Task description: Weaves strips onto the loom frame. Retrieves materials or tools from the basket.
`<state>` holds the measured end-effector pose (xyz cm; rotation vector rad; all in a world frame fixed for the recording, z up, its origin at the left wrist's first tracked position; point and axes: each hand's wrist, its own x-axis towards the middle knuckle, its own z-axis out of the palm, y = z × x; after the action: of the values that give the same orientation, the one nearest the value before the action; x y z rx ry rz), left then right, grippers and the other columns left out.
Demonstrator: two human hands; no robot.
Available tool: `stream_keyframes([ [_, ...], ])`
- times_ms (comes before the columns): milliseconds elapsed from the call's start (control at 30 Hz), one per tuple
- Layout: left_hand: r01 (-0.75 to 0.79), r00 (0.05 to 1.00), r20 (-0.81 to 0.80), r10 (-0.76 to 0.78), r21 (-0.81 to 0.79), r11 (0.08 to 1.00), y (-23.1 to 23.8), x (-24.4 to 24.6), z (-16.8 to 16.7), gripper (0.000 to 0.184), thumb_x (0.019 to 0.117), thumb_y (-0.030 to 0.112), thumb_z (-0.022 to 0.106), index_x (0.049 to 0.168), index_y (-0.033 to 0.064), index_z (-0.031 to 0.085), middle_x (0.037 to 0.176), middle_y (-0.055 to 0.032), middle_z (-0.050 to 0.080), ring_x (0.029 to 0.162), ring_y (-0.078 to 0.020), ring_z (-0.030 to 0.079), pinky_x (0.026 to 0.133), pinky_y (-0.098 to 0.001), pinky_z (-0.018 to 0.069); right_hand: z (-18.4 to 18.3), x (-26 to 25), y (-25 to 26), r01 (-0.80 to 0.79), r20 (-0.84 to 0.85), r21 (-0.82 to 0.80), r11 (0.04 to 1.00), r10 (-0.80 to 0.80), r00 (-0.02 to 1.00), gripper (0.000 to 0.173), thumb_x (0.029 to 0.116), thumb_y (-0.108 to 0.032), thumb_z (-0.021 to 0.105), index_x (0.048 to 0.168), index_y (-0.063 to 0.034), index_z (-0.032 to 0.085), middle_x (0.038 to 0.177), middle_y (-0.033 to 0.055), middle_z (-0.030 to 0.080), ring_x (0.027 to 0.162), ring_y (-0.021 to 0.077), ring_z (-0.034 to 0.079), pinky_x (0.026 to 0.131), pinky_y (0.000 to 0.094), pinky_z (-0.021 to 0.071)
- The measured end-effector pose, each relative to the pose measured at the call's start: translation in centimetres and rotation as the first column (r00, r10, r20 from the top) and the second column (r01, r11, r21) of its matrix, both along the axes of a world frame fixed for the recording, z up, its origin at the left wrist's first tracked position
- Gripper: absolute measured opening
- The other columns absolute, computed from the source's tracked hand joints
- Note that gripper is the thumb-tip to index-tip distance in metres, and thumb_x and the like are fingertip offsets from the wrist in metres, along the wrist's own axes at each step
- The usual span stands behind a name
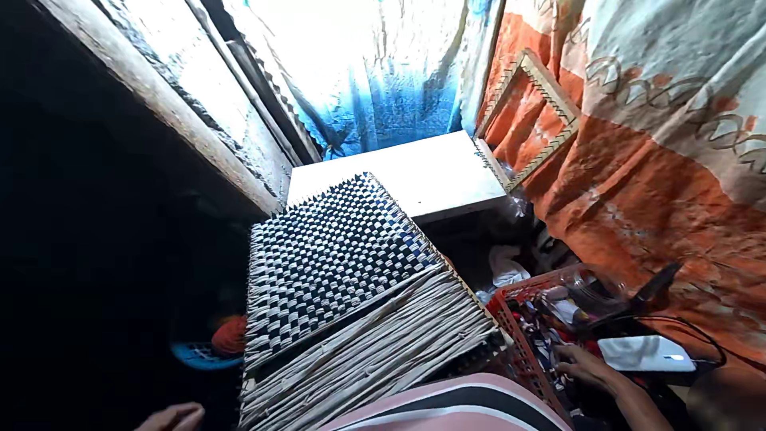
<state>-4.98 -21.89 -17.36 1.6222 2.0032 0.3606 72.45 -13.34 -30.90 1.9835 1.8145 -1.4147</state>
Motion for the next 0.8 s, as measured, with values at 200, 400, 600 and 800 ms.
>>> stream_keyframes([
  [200, 0.132, 0.988, 0.02, -0.154, 0.409, 0.903, 6.7, 7.5, 3.6, 0.036, 0.1009, 0.036, 0.057, 0.106, 0.0048, 0.075, 0.103, -0.0069, 0.073, 0.092, -0.0104, 0.069, 0.086, -0.0339, 0.0575, 2.1, 0.0, 0.2, 0.196, -0.244, 0.039, 0.98, -0.181, 0.953, 0.018, 0.1048, -0.011, 0.054, 0.096, 0.0021, 0.064, 0.073, 0.0079, 0.064, 0.062, 0.0153, 0.063, 0.063, 0.0339, 0.0566],
  [400, 0.483, 0.818, 0.096, -0.567, 0.42, 0.768, 13.6, 17.2, 3.2, 0.024, 0.1011, 0.021, 0.06, 0.104, 0.0028, 0.075, 0.098, -0.0083, 0.073, 0.091, -0.0104, 0.068, 0.085, -0.0273, 0.0561, 5.8, -0.4, 1.3, 0.224, -0.227, 0.12, 0.967, -0.192, 0.955, 0.011, 0.0996, -0.008, 0.063, 0.099, 0.0021, 0.068, 0.071, 0.0039, 0.062, 0.058, 0.0086, 0.056, 0.059, 0.0276, 0.0501],
  [600, 0.607, 0.755, 0.105, -0.647, 0.262, 0.751, 17.6, 23.5, 1.3, 0.032, 0.1011, 0.021, 0.061, 0.123, -0.0012, 0.066, 0.107, -0.0168, 0.07, 0.097, -0.0243, 0.068, 0.09, -0.0388, 0.0557, 8.5, -2.5, 2.2, 0.364, -0.305, 0.113, 0.924, -0.316, 0.898, 0.014, 0.0998, -0.002, 0.059, 0.112, 0.0025, 0.063, 0.067, 0.0017, 0.065, 0.05, 0.006, 0.057, 0.048, 0.0216, 0.0489],
  [800, 0.549, 0.793, 0.186, -0.58, 0.196, 0.813, 19.7, 26.0, -1.0, 0.022, 0.1007, 0.017, 0.058, 0.109, 0.0009, 0.072, 0.102, -0.0133, 0.07, 0.092, -0.0184, 0.068, 0.086, -0.0342, 0.0549, 9.6, -5.2, 3.2, 0.577, -0.523, 0.162, 0.801, -0.426, 0.738, 0.021, 0.1, -0.004, 0.058, 0.119, 0.0004, 0.066, 0.063, -0.0006, 0.062, 0.044, 0.0023, 0.049, 0.041, 0.0167, 0.0397],
])
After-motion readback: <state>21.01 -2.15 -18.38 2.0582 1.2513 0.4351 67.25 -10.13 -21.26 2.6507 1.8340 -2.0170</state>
